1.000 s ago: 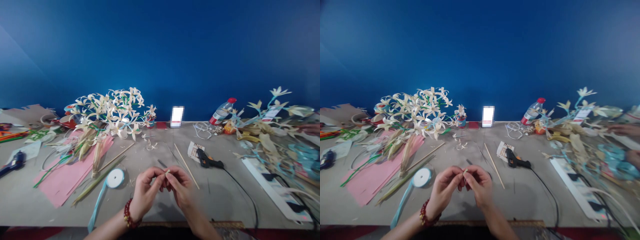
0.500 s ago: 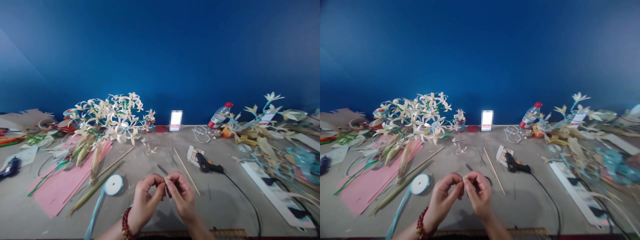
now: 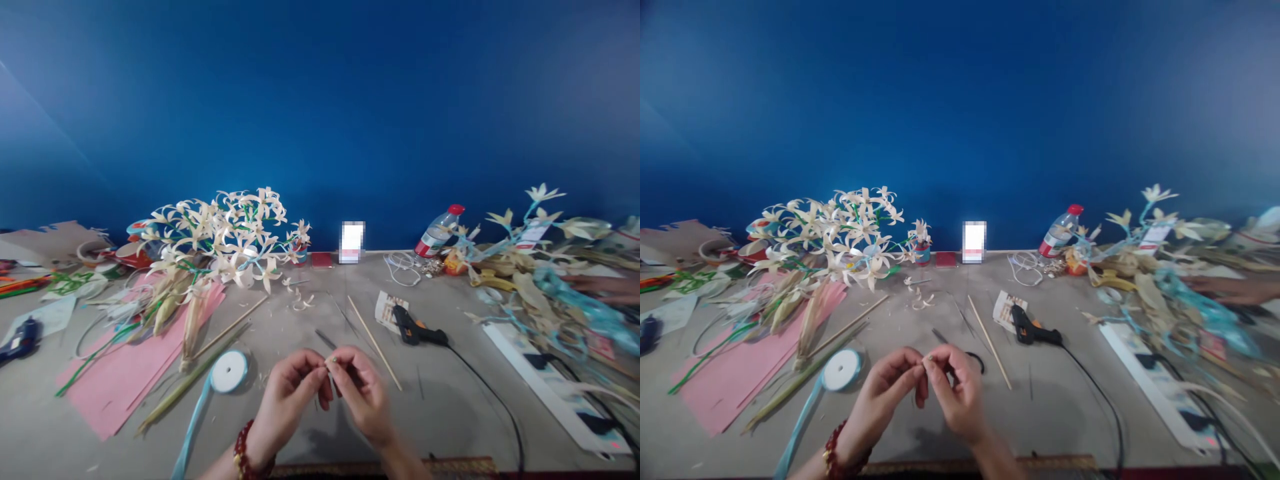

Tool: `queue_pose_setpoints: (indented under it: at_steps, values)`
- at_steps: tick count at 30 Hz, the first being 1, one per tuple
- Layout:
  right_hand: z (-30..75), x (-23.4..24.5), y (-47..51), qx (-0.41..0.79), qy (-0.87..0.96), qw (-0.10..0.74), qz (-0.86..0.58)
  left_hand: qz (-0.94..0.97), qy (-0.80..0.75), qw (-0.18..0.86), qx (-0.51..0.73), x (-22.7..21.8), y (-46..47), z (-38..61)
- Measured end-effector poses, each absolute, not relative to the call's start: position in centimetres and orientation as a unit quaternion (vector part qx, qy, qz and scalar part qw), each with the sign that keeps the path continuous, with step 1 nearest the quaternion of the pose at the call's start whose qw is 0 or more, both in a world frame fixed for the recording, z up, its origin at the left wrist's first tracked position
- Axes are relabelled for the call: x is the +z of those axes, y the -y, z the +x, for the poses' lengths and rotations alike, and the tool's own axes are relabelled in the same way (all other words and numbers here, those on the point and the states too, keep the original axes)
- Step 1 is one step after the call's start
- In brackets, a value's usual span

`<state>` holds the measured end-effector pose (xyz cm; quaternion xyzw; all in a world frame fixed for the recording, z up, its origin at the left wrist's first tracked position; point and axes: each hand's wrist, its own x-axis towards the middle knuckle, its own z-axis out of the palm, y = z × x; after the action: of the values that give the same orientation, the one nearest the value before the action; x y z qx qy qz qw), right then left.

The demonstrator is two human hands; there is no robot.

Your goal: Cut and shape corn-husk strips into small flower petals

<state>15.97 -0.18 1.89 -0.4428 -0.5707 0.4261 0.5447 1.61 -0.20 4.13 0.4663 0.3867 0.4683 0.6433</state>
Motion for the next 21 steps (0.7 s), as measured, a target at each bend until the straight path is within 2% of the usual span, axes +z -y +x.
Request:
queue_pose_setpoints:
  at_steps: [4, 9, 14, 21]
  values:
    - [16.10, 2.04, 0.12, 0.442, 0.570, 0.537, -0.437, 0.444, -0.383, 0.660, 0.470, 3.87, 0.17, 1.67]
    - [16.11, 2.04, 0.08, 0.485, 0.551, 0.538, -0.414, 0.520, -0.427, 0.552, 0.492, 3.58, 0.52, 1.63]
    - [15.95, 2.26, -0.07, 0.450, 0.565, 0.542, -0.430, 0.592, -0.457, 0.463, 0.476, 3.78, 0.80, 1.54]
    - [16.00, 2.65, -0.34, 0.440, 0.579, 0.531, -0.435, 0.593, -0.464, 0.467, 0.464, 3.71, 0.88, 1.52]
